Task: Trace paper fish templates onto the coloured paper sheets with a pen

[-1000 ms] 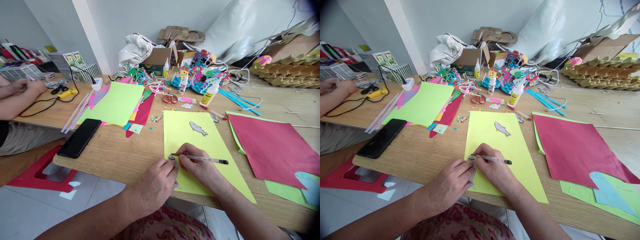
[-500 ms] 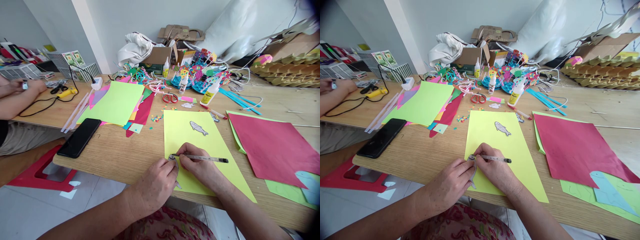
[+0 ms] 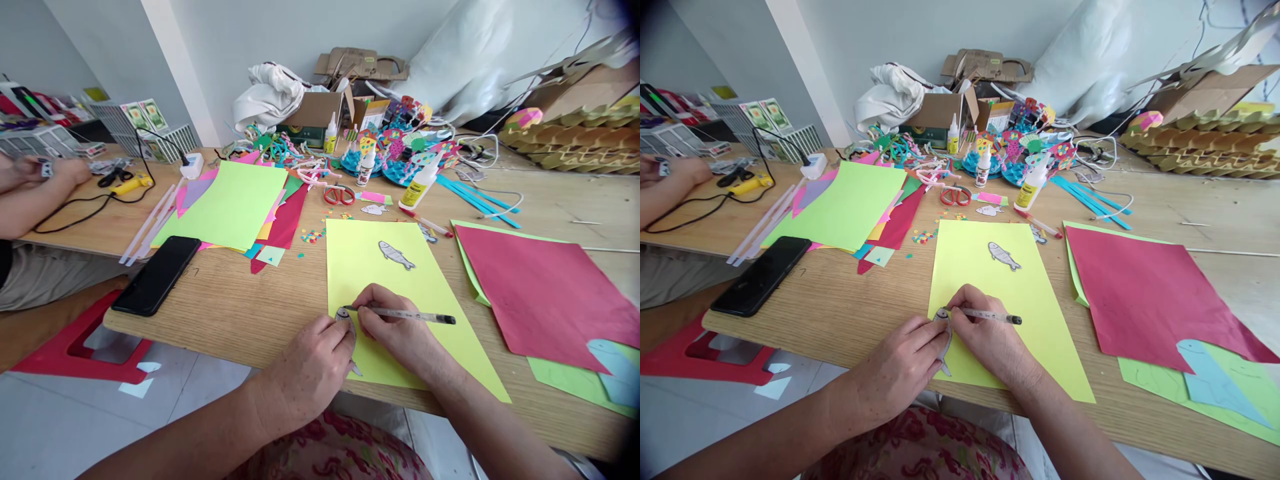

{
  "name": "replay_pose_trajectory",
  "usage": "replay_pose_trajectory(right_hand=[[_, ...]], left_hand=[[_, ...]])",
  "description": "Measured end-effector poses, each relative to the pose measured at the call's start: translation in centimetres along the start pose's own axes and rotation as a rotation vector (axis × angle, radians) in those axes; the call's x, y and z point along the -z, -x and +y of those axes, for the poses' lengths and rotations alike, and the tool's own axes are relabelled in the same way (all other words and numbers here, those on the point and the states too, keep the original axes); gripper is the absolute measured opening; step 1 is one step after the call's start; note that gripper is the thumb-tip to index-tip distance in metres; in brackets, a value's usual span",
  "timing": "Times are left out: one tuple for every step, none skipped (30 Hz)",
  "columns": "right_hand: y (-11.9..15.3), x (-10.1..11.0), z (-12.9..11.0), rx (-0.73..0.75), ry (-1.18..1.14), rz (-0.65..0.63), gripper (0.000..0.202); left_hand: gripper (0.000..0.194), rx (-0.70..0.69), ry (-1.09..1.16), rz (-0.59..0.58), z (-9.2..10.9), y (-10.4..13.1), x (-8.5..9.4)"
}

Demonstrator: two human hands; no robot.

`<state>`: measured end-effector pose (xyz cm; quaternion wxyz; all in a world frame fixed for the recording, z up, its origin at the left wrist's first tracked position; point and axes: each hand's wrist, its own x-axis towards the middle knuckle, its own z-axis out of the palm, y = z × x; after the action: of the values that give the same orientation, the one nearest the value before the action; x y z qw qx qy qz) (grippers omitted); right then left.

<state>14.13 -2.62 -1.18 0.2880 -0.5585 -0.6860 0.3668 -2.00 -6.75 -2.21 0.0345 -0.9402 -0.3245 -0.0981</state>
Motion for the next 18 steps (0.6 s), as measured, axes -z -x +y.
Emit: replay_pose_trajectory(right_hand=[[-0.01,-0.02,0.05,-0.002,-0.001,-0.001,0.008],[-0.03,-0.03,0.09,-0.003,-0.002,-0.004,0.008],[-0.04,-0.04,0.13,-0.003,-0.002,-0.008,0.008],[-0.06,-0.04,0.15,-0.003,-0.001,-0.011,0.008],[-0.06,-0.03,0.14,-0.003,-0.001,-0.012,0.008],[-0.05,-0.01,0.11,-0.004,-0.002,-0.011,0.008],[-0.04,0.01,0.06,-0.005,-0.004,-0.01,0.008],[-0.01,0.03,0.0,-0.006,-0.004,-0.008,0.008],[0.02,0.05,-0.07,-0.006,-0.004,-0.007,0.008],[0.04,0.07,-0.13,-0.005,-0.004,-0.008,0.008],[0.06,0.07,-0.17,-0.003,-0.004,-0.01,0.008],[0.07,0.07,-0.19,0.0,-0.002,-0.011,0.008],[0.08,0.06,-0.19,0.004,0.001,-0.01,0.008],[0.07,0.04,-0.18,0.007,0.005,-0.007,0.008],[0.07,0.02,-0.15,0.012,0.008,-0.004,0.008],[0.06,0.01,-0.11,0.016,0.011,-0.001,0.008],[0.06,0.0,-0.07,0.018,0.012,0.002,0.008],[0.07,0.0,-0.04,0.02,0.011,0.003,0.008]], left_hand=[[0.017,-0.001,-0.003,-0.002,0.0,-0.01,0.02],[0.017,-0.003,-0.005,-0.005,0.0,-0.02,0.04],[0.017,-0.005,-0.005,-0.009,0.0,-0.03,0.05],[0.018,-0.007,-0.004,-0.014,0.0,-0.04,0.06],[0.017,-0.008,-0.002,-0.014,0.01,-0.04,0.06],[0.017,-0.007,0.0,-0.01,0.01,-0.05,0.05],[0.016,-0.003,0.002,-0.004,0.02,-0.05,0.04],[0.015,0.003,0.005,0.005,0.03,-0.05,0.03],[0.014,0.009,0.009,0.013,0.04,-0.05,0.02],[0.014,0.014,0.013,0.019,0.05,-0.05,0.0],[0.014,0.017,0.015,0.024,0.06,-0.05,-0.01],[0.014,0.017,0.016,0.025,0.06,-0.05,-0.03],[0.014,0.017,0.015,0.026,0.06,-0.04,-0.05],[0.014,0.017,0.013,0.025,0.05,-0.03,-0.08],[0.014,0.017,0.011,0.024,0.05,-0.02,-0.11],[0.014,0.017,0.007,0.025,0.04,-0.01,-0.15],[0.014,0.017,0.004,0.026,0.03,0.0,-0.19],[0.014,0.015,0.0,0.031,0.02,0.02,-0.22]])
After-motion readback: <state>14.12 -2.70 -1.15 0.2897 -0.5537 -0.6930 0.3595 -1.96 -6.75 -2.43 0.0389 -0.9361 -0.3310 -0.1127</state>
